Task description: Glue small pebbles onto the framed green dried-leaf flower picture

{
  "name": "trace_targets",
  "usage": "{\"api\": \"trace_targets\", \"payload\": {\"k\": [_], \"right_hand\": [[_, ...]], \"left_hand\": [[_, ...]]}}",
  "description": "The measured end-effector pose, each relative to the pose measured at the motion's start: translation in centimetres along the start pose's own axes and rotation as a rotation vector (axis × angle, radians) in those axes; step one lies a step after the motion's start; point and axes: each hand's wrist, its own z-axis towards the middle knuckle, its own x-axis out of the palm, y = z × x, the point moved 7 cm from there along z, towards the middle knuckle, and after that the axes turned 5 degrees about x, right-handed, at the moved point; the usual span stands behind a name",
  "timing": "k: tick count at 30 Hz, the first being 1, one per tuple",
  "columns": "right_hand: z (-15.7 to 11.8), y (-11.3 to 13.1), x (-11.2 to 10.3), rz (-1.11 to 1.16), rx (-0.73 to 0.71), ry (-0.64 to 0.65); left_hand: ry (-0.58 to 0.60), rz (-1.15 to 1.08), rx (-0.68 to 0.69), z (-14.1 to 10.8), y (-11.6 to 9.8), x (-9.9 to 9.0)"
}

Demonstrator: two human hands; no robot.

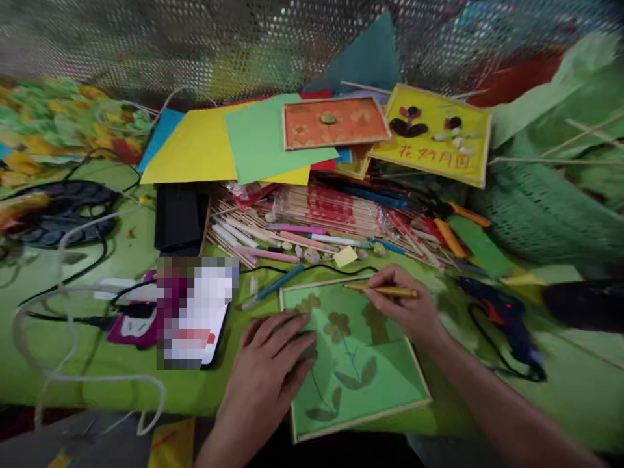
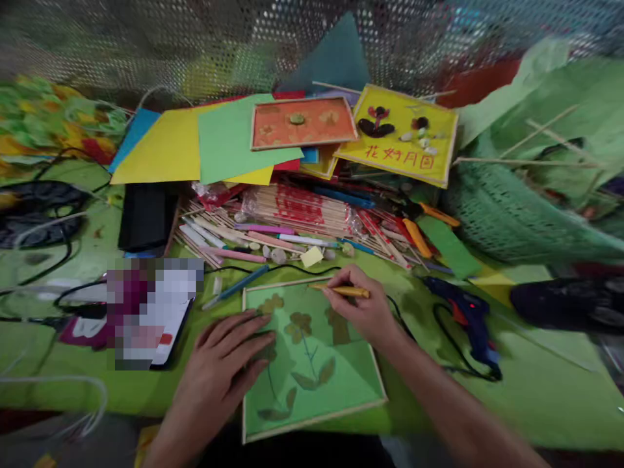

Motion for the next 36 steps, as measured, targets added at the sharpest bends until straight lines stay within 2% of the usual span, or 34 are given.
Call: {"api": "trace_targets", "payload": {"k": [10,29,36], "right_hand": [[-0.1,-0.4,-0.1,-0.022,0.002,-0.008],[-0.1,0.5,-0.8,-0.087,-0.023,-0.156],[-0.1,0.6,-0.9,-0.1,-0.005,-0.15]], "left_hand": [[0.01,0.026,0.017,-0.1,-0.2,0.0],[0.011,0.046,0.033,-0.1,-0.1,0.0],[0.017,0.038,0.031,-0.1,-0.1,0.0]]}}
